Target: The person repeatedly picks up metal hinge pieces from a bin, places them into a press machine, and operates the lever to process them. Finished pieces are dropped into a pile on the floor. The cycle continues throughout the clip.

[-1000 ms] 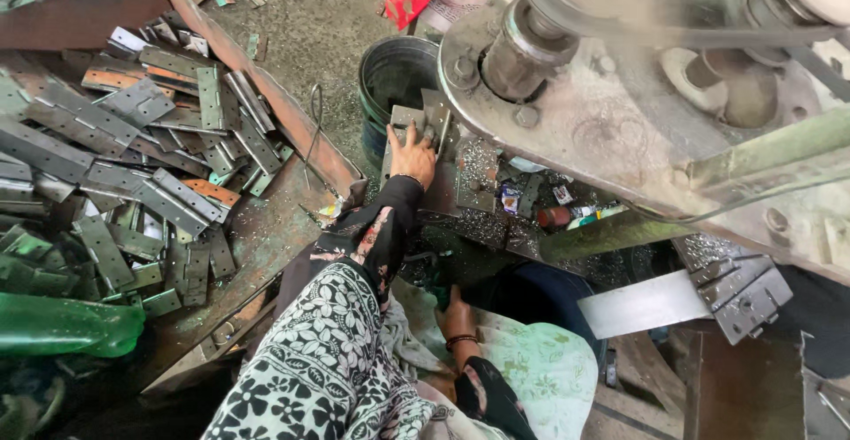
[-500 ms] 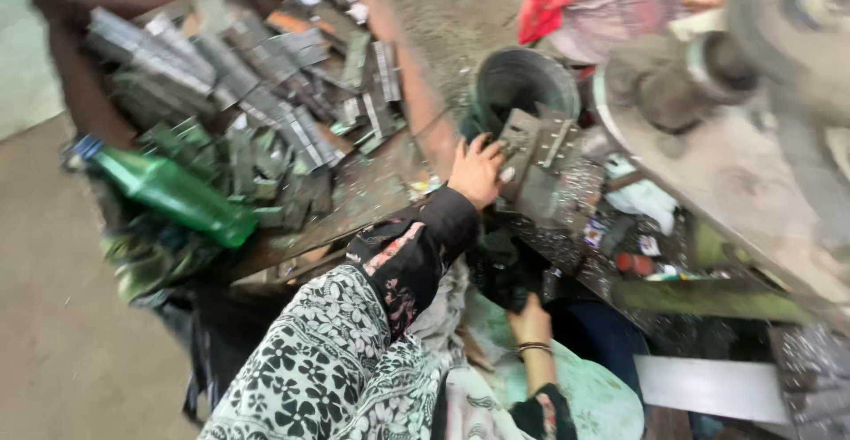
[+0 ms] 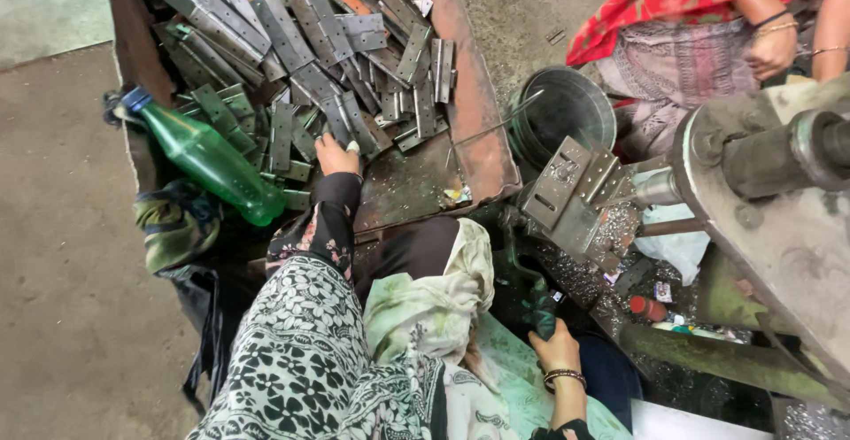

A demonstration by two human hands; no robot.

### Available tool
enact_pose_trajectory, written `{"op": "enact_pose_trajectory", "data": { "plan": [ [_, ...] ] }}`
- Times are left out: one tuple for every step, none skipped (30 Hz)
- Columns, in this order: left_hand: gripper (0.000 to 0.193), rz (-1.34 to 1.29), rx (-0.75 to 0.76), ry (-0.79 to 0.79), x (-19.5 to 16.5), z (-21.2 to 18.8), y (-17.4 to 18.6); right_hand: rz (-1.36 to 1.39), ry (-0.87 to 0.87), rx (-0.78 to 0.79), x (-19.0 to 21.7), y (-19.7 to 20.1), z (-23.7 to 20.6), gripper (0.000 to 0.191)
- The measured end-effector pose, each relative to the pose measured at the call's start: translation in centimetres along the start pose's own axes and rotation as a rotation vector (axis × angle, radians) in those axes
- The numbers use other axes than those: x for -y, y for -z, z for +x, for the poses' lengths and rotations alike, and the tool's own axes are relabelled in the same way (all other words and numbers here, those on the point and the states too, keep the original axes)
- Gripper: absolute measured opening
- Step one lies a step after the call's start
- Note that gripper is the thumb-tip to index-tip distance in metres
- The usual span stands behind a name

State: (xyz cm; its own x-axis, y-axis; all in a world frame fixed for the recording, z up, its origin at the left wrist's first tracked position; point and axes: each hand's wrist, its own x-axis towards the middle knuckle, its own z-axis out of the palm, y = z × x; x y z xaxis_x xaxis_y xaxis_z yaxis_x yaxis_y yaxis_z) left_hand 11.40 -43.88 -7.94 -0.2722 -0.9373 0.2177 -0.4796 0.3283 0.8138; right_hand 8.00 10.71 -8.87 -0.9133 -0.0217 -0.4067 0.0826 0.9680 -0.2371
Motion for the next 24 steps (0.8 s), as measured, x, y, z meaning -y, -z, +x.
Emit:
{"op": "enact_pose_trajectory", "data": {
  "plan": [
    [0.064, -0.043, 0.001, 0.065, -0.2, 0.6, -0.4, 0.019, -0.053, 0.03, 0.2, 0.1, 0.0, 0.053],
    [0.067, -0.088, 0.005, 0.127, -0.5, 1.2, -1.0, 0.04, -0.109, 0.059, 0.3, 0.1, 0.1, 0.052],
    [0.071, -0.132, 0.01, 0.189, -0.8, 1.7, -1.4, 0.042, -0.109, 0.059, 0.5, 0.2, 0.1, 0.052],
    [0.069, -0.114, -0.02, 0.205, -1.0, 1.9, -1.8, 0.045, -0.112, 0.062, 0.6, 0.2, 0.1, 0.053],
    [0.068, -0.095, -0.05, 0.219, -1.2, 2.1, -2.1, 0.05, -0.115, 0.065, 0.7, 0.2, 0.1, 0.054],
    [0.067, -0.074, -0.079, 0.232, -1.4, 2.1, -2.3, 0.048, -0.106, 0.058, 0.8, 0.3, 0.0, 0.054],
    [0.067, -0.094, -0.106, 0.217, -1.4, 2.0, -2.4, 0.046, -0.097, 0.051, 0.9, 0.3, 0.0, 0.054],
    [0.068, -0.114, -0.133, 0.201, -1.5, 1.8, -2.4, 0.047, -0.09, 0.045, 0.9, 0.3, -0.1, 0.054],
    [0.068, -0.137, -0.159, 0.18, -1.9, 1.4, -2.6, 0.028, -0.037, 0.014, 0.9, 0.4, -0.2, 0.055],
    [0.07, -0.264, -0.139, 0.18, -2.2, 0.8, -2.8, 0.009, 0.012, -0.017, 0.9, 0.4, -0.3, 0.056],
    [0.072, -0.391, -0.112, 0.18, -2.4, 0.1, -2.8, -0.009, 0.058, -0.048, 0.8, 0.4, -0.4, 0.057],
    [0.075, -0.518, -0.082, 0.181, -2.8, -0.7, -2.6, -0.011, 0.053, -0.038, 0.8, 0.5, -0.5, 0.057],
    [0.074, -0.642, -0.001, 0.291, -3.3, -1.6, -2.5, -0.013, 0.046, -0.027, 0.7, 0.6, -0.6, 0.057],
    [0.075, -0.76, 0.086, 0.406, -3.9, -2.7, -2.3, -0.016, 0.038, -0.016, 0.6, 0.6, -0.8, 0.057],
    [0.077, -0.874, 0.177, 0.524, -4.7, -4.0, -2.2, -0.003, 0.027, -0.011, 0.5, 0.7, -1.0, 0.057],
    [0.077, -0.889, 0.236, 0.396, -5.6, -5.5, -2.0, 0.011, 0.015, -0.01, 0.3, 0.8, -1.2, 0.058],
    [0.078, -0.906, 0.294, 0.267, -6.4, -7.2, -1.6, 0.026, 0.003, -0.009, 0.2, 0.9, -1.3, 0.059],
    [0.079, -0.923, 0.351, 0.138, -7.3, -8.6, -1.3, 0.031, -0.019, -0.002, 0.1, 1.0, -1.5, 0.059],
    [0.08, -0.912, 0.42, 0.101, -8.2, -10.2, -1.1, 0.035, -0.04, 0.009, -0.1, 1.2, -1.8, 0.06],
    [0.081, -0.9, 0.485, 0.063, -9.2, -12.1, -1.1, 0.04, -0.057, 0.02, -0.2, 1.3, -2.0, 0.06],
    [0.083, -0.888, 0.545, 0.022, -10.4, -13.9, -1.3, 0.042, -0.047, 0.017, -0.3, 1.5, -2.2, 0.06],
    [0.081, -0.928, 0.652, 0.029, -11.7, -15.5, -1.9, 0.043, -0.035, 0.014, -0.4, 1.6, -2.4, 0.059],
    [0.08, -0.965, 0.759, 0.038, -12.9, -17.2, -2.5, 0.043, -0.022, 0.014, -0.5, 1.8, -2.6, 0.059],
    [0.081, -1.044, 0.848, 0.149, -14.3, -19.2, -3.5, 0.051, -0.019, 0.016, -0.6, 2.0, -2.8, 0.06]
  ]
}}
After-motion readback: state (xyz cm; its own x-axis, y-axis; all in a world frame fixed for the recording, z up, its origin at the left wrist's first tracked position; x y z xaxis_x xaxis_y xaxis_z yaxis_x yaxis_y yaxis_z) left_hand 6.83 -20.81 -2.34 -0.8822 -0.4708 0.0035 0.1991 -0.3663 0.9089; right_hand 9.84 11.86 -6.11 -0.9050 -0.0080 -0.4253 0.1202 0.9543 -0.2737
